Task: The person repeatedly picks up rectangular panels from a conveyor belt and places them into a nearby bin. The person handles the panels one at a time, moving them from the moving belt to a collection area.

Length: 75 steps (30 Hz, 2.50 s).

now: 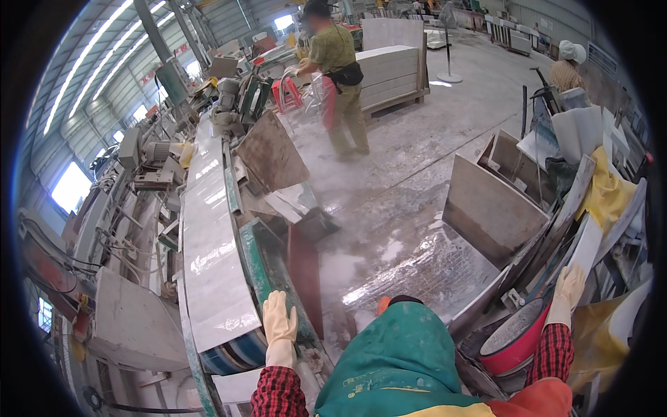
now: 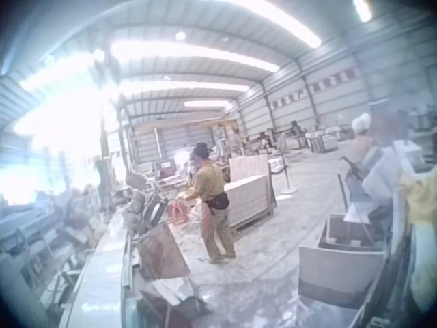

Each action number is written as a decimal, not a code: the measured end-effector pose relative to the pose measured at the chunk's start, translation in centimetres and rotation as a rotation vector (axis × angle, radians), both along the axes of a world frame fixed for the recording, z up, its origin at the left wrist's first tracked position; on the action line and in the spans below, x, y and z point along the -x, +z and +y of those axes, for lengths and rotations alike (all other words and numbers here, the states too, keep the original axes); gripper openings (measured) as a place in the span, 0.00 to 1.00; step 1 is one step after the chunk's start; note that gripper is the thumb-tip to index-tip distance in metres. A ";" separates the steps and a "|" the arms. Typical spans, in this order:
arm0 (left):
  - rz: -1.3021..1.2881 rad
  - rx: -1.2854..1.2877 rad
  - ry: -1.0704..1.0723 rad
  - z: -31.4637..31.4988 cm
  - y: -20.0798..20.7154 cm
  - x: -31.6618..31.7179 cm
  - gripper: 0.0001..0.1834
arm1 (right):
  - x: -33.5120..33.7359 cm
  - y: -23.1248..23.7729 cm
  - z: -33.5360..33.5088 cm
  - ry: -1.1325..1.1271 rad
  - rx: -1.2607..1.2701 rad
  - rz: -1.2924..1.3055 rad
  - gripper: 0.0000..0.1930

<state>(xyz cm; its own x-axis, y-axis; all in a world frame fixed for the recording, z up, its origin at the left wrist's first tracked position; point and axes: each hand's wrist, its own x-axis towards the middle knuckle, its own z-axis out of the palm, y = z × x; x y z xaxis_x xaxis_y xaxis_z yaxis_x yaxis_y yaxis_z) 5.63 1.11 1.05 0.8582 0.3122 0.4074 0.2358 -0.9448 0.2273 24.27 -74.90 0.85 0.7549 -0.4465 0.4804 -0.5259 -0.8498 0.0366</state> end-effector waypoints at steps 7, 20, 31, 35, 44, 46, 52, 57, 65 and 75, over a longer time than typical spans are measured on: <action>-0.009 0.019 0.009 -0.1 0.1 0.1 0.25 | 1.0 0.6 1.0 0.051 -0.007 -0.031 0.24; 0.004 0.063 0.017 0.0 0.1 0.2 0.27 | 2.4 1.5 2.8 0.059 -0.017 -0.007 0.26; -0.038 -0.012 -0.002 0.1 -0.1 0.1 0.25 | 3.3 2.7 4.7 0.051 -0.090 0.060 0.26; -0.011 0.023 0.001 0.0 0.0 0.0 0.26 | 3.6 1.7 4.0 0.077 -0.056 0.036 0.26; -0.029 0.033 0.010 0.1 -0.2 0.2 0.26 | 3.9 0.9 4.3 0.045 -0.097 0.099 0.28; -0.031 0.040 0.005 0.0 0.1 0.1 0.25 | 4.1 0.6 4.3 0.079 -0.086 0.066 0.27; -0.046 0.039 -0.007 -0.1 0.3 0.1 0.24 | 4.5 0.3 4.5 0.107 -0.089 0.043 0.28; -0.026 0.034 0.004 0.0 0.2 0.2 0.24 | 5.0 0.9 5.6 0.097 -0.116 0.060 0.29; -0.021 0.051 0.015 0.5 -0.9 0.2 0.27 | 5.7 0.7 5.9 0.089 -0.128 0.105 0.32; -0.028 0.053 0.012 0.3 -0.4 0.3 0.26 | 6.5 1.3 7.5 0.128 -0.150 0.104 0.36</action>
